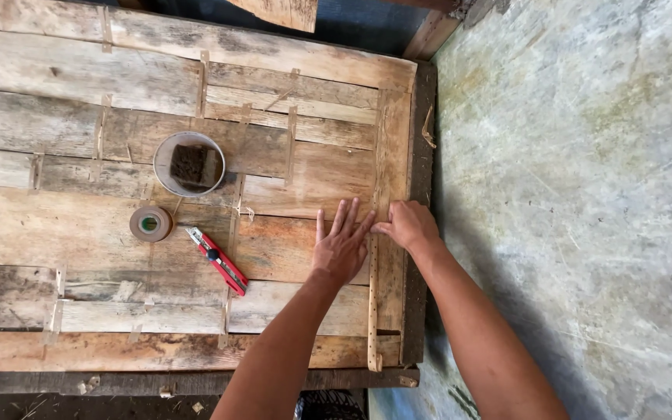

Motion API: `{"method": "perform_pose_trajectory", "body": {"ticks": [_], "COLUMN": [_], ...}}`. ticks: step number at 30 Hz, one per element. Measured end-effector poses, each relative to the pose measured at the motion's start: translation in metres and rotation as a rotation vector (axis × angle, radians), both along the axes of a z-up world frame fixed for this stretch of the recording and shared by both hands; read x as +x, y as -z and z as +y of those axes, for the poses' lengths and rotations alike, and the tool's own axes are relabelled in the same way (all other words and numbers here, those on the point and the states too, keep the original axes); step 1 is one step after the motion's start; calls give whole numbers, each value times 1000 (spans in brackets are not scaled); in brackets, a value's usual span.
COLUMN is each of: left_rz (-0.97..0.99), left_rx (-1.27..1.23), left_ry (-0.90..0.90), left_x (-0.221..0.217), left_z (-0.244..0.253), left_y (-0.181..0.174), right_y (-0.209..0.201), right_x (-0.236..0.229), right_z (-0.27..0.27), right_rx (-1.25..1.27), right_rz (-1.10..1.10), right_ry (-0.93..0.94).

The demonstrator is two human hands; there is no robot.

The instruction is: Repairing a bamboo surface by measuring, cutting, and applying veneer strips.

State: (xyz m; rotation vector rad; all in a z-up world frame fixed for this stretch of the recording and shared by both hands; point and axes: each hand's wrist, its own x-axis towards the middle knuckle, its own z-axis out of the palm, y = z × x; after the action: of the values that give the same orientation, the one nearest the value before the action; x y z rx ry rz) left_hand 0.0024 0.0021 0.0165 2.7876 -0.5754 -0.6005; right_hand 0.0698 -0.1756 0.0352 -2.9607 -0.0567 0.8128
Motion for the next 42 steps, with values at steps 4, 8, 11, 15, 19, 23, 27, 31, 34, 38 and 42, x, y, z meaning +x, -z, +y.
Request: {"method": "perform_pose_trajectory", "body": {"ticks": [4,8,11,15,19,23,27,31,34,38,42], "left_rz": [5,-23,-12,-34,-44,-23,-4,22,37,73,30], "left_rx": [10,20,20,-13,-49,-56,-84,-79,-54,-52,-102], "left_ry": [-2,-7,-2,-37,-65,-61,-76,-67,-36,-51,-60], "left_x": [-1,2,-9,-4,-3,-10,0,2,-3,5,-3], "left_z": [-2,-1,-4,-2,-2,-3,2,1,1,3,-1], "left_y": [7,9,6,6,5,4,-3,1,-6,-15,8], "right_y": [5,-8,-9,-25,-38,-21,-41,-31,-19,-18,-31], "right_x": [5,2,-7,1,2,-6,4,2,-13,-1,0], "right_z": [-3,8,6,16,24,17,24,20,14,12,21], "right_rx": [41,-5,-5,-18,-34,-16,-64,-25,3,35,-16], "right_rz": [139,98,38,109,175,70,187,153,73,29,162], "right_ry": [44,-26,-49,-5,44,21,-12,-77,-13,-88,-3]}}
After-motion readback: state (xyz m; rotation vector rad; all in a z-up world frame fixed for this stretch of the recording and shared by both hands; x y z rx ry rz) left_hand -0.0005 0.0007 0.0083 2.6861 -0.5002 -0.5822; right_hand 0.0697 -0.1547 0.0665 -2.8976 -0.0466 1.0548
